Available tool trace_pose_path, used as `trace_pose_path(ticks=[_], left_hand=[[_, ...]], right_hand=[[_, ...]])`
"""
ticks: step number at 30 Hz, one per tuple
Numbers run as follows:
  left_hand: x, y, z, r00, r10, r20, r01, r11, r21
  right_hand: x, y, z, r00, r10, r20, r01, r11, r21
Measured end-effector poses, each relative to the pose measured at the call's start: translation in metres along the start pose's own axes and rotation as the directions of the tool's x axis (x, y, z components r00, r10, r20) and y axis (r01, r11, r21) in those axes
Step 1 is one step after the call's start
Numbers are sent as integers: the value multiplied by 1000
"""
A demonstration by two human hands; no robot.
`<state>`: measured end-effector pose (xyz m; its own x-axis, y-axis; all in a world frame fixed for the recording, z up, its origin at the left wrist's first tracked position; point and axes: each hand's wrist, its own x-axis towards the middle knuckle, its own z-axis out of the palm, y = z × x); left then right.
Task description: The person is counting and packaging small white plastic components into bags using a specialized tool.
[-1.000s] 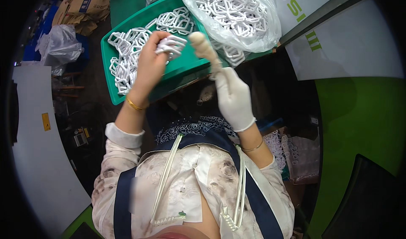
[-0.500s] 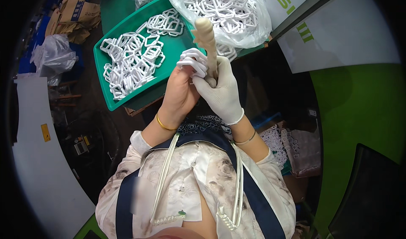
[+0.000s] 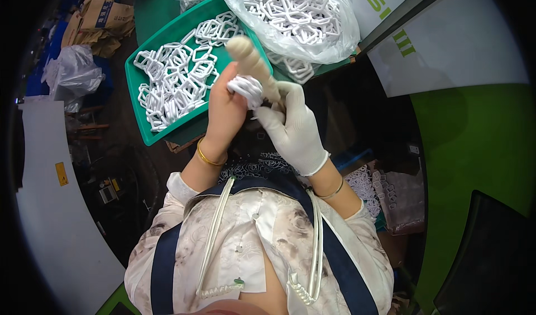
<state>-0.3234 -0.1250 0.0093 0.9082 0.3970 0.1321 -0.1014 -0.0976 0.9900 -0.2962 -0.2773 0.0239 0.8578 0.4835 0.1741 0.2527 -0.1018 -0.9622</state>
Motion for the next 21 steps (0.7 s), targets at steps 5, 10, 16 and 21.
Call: trace_pose_path(ticks=[5, 10, 16, 21], left_hand=[[14, -22, -9, 917, -274, 290, 389, 449, -804], [3, -7, 10, 855, -274, 440, 500, 210, -840], [-3, -20, 25, 851, -64, 521, 523, 199, -829], [-7, -29, 19, 866, 3, 500, 491, 185, -851]], right_hand=[[-13, 14, -16, 985, 77, 152, -37, 968, -247], [-9, 3, -21, 995, 74, -69, -78, 996, -53], [4, -16, -7, 989, 125, 81, -131, 989, 70], [6, -6, -6, 980, 198, 13, -196, 959, 207]])
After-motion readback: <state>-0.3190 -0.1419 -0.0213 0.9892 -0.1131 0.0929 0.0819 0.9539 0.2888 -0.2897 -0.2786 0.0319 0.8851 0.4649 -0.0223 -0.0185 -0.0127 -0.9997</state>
